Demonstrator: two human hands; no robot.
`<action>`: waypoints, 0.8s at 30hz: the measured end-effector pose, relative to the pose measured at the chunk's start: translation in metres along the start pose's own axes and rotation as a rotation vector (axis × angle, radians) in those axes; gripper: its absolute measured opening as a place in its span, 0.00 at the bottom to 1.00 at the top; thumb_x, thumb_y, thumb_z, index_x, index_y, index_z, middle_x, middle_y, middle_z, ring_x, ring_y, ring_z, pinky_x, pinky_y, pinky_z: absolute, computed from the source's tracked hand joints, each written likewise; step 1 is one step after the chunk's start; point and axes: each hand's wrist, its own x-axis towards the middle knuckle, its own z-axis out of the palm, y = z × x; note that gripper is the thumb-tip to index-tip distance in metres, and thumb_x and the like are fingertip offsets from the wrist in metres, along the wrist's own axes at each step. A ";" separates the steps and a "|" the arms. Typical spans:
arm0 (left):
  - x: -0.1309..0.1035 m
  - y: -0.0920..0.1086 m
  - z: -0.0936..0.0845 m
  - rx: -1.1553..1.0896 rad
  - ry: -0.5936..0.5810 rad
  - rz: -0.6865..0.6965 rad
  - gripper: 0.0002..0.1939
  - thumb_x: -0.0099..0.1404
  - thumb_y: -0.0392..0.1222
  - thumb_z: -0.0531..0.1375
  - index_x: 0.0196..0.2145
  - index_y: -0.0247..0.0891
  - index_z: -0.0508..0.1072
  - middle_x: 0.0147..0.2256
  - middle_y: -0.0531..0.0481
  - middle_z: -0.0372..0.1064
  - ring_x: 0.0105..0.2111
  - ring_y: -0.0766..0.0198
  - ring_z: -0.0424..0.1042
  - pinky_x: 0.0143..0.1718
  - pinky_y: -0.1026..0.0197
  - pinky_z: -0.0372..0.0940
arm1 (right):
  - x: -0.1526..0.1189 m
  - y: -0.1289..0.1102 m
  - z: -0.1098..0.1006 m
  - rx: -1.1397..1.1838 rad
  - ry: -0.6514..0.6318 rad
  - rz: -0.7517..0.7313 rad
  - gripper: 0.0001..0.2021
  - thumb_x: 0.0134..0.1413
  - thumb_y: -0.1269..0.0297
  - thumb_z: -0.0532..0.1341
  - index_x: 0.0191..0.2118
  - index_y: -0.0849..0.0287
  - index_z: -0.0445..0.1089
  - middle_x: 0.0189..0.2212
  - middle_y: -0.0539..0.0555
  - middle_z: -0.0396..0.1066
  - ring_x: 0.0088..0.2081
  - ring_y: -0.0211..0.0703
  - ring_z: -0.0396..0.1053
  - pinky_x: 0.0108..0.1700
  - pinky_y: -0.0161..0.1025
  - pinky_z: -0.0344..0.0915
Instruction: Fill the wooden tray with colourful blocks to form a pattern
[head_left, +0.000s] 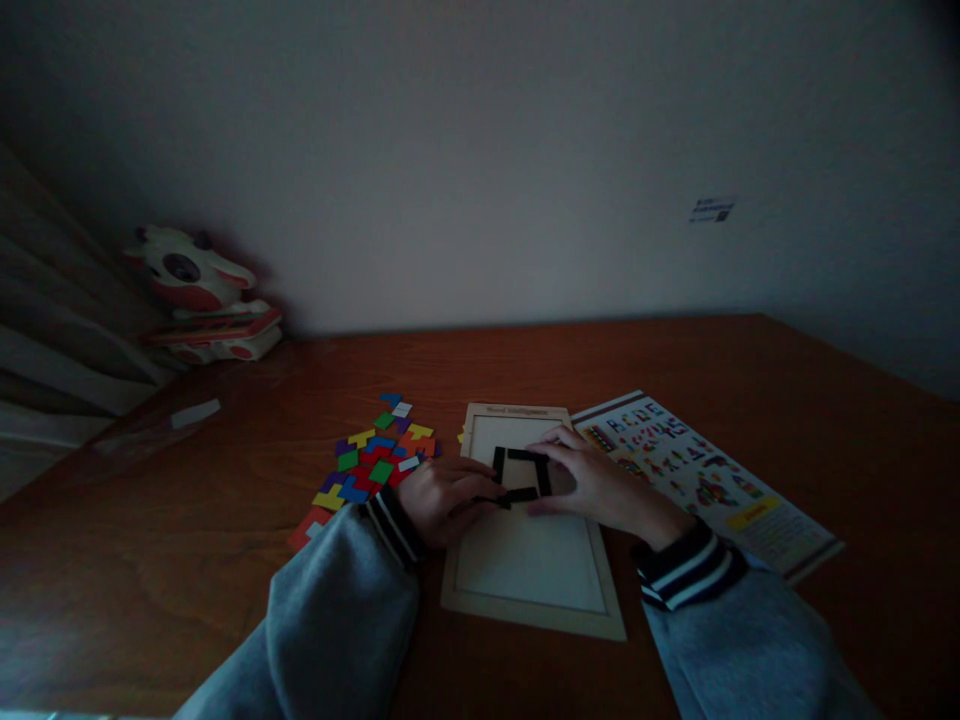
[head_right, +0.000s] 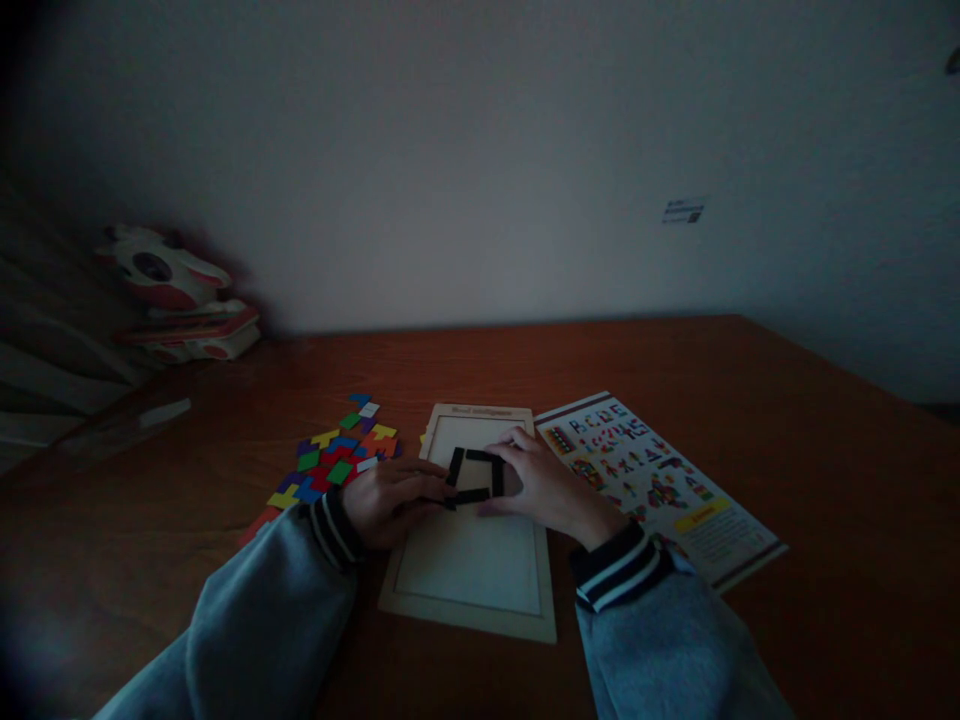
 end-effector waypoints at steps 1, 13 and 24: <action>0.000 0.001 0.000 0.002 -0.003 0.008 0.12 0.71 0.39 0.56 0.48 0.36 0.73 0.43 0.40 0.77 0.47 0.57 0.76 0.47 0.56 0.73 | 0.000 0.002 -0.001 0.019 -0.013 0.005 0.36 0.42 0.40 0.69 0.56 0.53 0.69 0.52 0.56 0.65 0.55 0.52 0.63 0.60 0.50 0.61; 0.001 0.003 0.003 -0.121 -0.046 -0.076 0.13 0.72 0.40 0.55 0.49 0.38 0.74 0.47 0.41 0.76 0.51 0.58 0.74 0.52 0.56 0.71 | 0.004 0.006 0.006 0.036 0.035 -0.006 0.36 0.39 0.40 0.71 0.54 0.54 0.71 0.50 0.57 0.66 0.51 0.52 0.66 0.54 0.50 0.66; 0.010 0.006 -0.004 -0.089 0.285 -0.357 0.12 0.68 0.46 0.61 0.42 0.36 0.78 0.34 0.45 0.77 0.32 0.64 0.76 0.34 0.64 0.72 | 0.004 -0.014 0.004 0.186 0.188 -0.144 0.17 0.57 0.49 0.64 0.48 0.52 0.73 0.44 0.54 0.72 0.38 0.41 0.71 0.43 0.41 0.69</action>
